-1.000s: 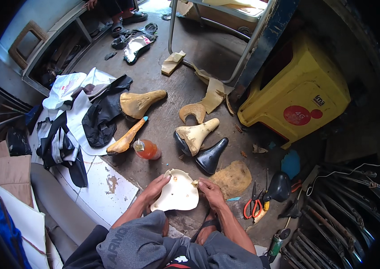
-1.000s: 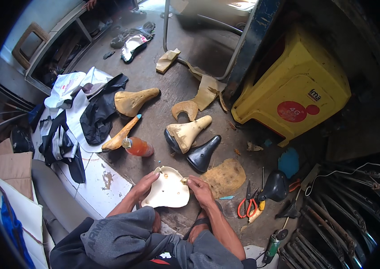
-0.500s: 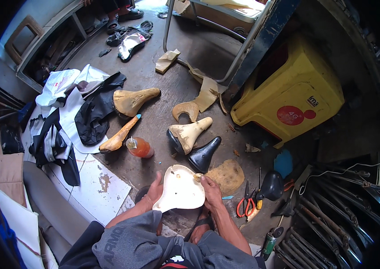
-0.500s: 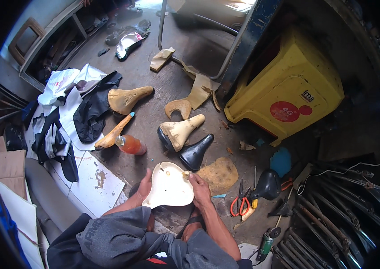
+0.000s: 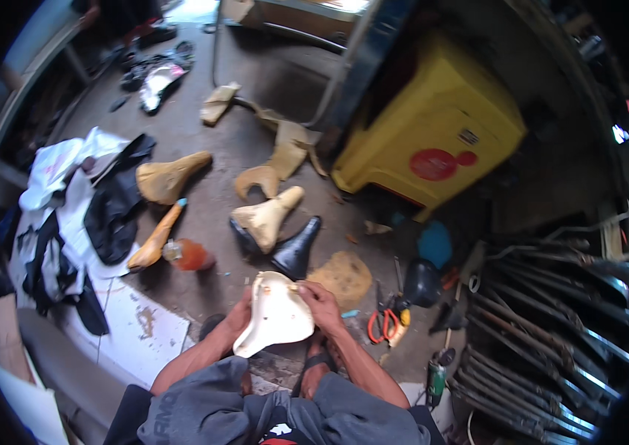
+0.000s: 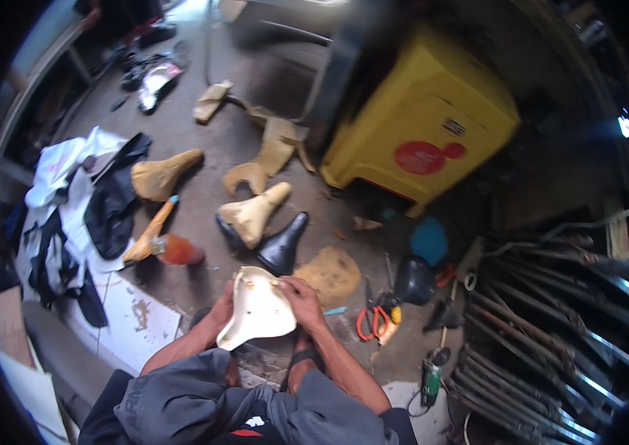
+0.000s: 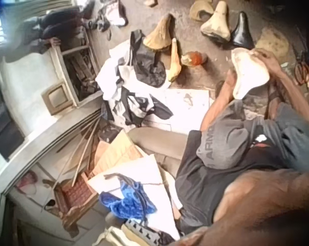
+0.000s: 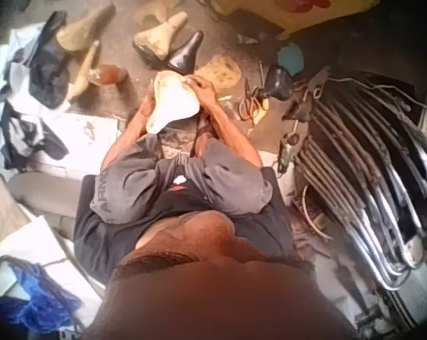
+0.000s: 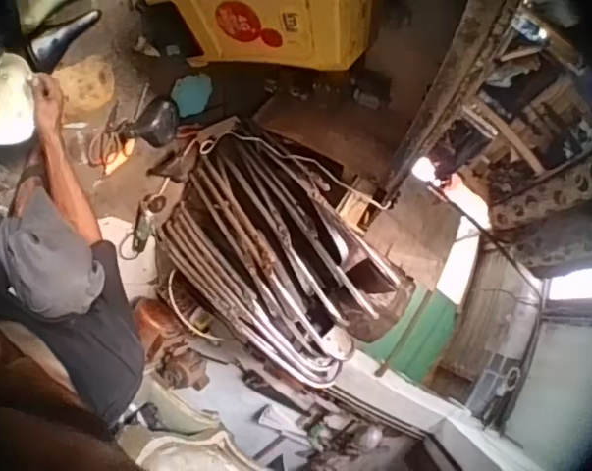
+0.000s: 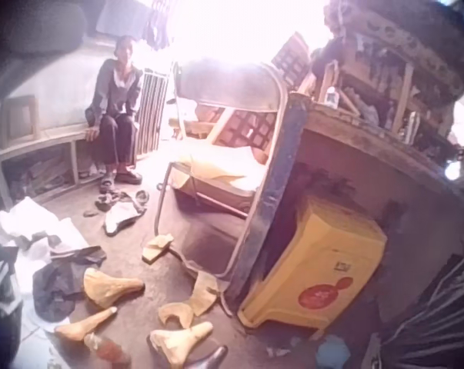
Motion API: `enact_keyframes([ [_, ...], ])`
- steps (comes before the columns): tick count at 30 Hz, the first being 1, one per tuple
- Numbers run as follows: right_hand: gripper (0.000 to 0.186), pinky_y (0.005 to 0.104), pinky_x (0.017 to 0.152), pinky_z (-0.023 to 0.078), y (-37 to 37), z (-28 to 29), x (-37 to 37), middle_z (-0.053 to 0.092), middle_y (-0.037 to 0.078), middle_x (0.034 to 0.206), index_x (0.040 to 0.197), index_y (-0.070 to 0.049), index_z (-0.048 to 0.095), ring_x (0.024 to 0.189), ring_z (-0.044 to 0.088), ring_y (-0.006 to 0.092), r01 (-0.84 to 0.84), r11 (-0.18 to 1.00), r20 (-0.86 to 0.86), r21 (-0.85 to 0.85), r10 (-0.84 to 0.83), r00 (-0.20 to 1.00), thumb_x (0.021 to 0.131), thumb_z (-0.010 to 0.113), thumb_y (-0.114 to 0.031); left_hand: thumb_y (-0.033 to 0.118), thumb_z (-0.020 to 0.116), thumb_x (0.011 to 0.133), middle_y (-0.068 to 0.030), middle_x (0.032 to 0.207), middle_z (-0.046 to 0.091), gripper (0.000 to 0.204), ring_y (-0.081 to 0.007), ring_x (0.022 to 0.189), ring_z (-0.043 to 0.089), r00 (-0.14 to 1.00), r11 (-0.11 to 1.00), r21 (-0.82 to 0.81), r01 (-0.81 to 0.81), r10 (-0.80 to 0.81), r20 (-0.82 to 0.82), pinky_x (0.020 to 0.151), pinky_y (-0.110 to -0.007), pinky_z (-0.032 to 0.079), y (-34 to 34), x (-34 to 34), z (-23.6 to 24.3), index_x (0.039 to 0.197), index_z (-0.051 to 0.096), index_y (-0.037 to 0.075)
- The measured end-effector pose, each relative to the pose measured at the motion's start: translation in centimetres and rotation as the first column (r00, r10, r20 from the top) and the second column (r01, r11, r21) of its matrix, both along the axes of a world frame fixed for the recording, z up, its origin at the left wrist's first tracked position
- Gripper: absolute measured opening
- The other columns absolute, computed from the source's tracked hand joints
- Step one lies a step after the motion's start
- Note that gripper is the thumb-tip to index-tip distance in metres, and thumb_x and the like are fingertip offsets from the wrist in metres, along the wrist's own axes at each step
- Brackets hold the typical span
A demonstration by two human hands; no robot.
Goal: The person applies adhesive to the underside and edges of multiple bicycle seat frames and foam pads using a small applicator. The person then presses the foam onto the seat frames, ensuring a secure bond across several seats.
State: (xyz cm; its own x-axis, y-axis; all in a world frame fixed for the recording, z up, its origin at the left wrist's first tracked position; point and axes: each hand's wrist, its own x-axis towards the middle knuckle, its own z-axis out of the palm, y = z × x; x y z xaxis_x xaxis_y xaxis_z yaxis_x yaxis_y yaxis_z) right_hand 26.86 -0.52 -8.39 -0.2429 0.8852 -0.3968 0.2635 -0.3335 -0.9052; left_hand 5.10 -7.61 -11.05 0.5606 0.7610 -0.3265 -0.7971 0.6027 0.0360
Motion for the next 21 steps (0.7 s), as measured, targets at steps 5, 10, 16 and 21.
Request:
enact_keyframes([
  [5, 0.036, 0.0282, 0.088, 0.049, 1.1, 1.1, 0.8, 0.069, 0.008, 0.112, 0.121, -0.002, 0.069, 0.101, 0.063, 0.0139, -0.084, 0.996, 0.134, -0.016, 0.086, 0.987, 0.100, 0.065, -0.030, 0.072, 0.057, 0.085, -0.0187, 0.147, 0.051, 0.097, -0.0353, 0.130, 0.055, 0.986, 0.994, -0.079, 0.078, -0.089, -0.140, 0.109, -0.050, 0.047, 0.9, 0.6, 0.4, 0.153, 0.036, 0.007],
  [10, 0.035, 0.0299, 0.083, 0.051, -0.2, -0.7, 1.9, 0.072, 0.008, 0.100, 0.118, -0.002, 0.071, 0.093, 0.065, 0.0153, -0.026, 0.994, 0.179, -0.104, 0.045, 0.983, 0.099, 0.066, -0.032, 0.068, 0.052, 0.091, -0.0208, 0.145, 0.052, 0.089, -0.0373, 0.129, 0.056, 0.986, 0.986, -0.066, 0.154, -0.158, -0.056, 0.100, -0.060, 0.051, 1.5, 0.7, 2.0, 0.153, 0.034, 0.006],
  [16, 0.023, 0.0347, 0.085, 0.053, 0.4, 2.2, 2.3, 0.071, 0.014, 0.105, 0.111, -0.006, 0.074, 0.098, 0.068, 0.0270, -0.116, 0.964, 0.215, 0.239, 0.064, 0.974, 0.095, 0.067, -0.021, 0.044, 0.049, 0.104, -0.0199, 0.140, 0.055, 0.062, -0.0357, 0.117, 0.065, 0.957, 0.953, -0.104, 0.283, -0.289, -0.037, 0.085, -0.061, 0.060, 1.6, 1.4, 1.8, 0.152, 0.034, 0.008],
  [21, 0.022, 0.0380, 0.087, 0.052, 3.1, 3.7, 2.6, 0.070, 0.012, 0.102, 0.110, -0.008, 0.075, 0.099, 0.067, 0.0302, -0.395, 0.814, 0.426, 0.425, 0.205, 0.881, 0.091, 0.067, -0.015, 0.039, 0.055, 0.103, -0.0159, 0.137, 0.057, 0.065, -0.0281, 0.114, 0.067, 0.938, 0.954, -0.028, 0.300, -0.300, -0.171, 0.080, -0.049, 0.064, 2.5, 2.4, 2.3, 0.155, 0.027, 0.012],
])
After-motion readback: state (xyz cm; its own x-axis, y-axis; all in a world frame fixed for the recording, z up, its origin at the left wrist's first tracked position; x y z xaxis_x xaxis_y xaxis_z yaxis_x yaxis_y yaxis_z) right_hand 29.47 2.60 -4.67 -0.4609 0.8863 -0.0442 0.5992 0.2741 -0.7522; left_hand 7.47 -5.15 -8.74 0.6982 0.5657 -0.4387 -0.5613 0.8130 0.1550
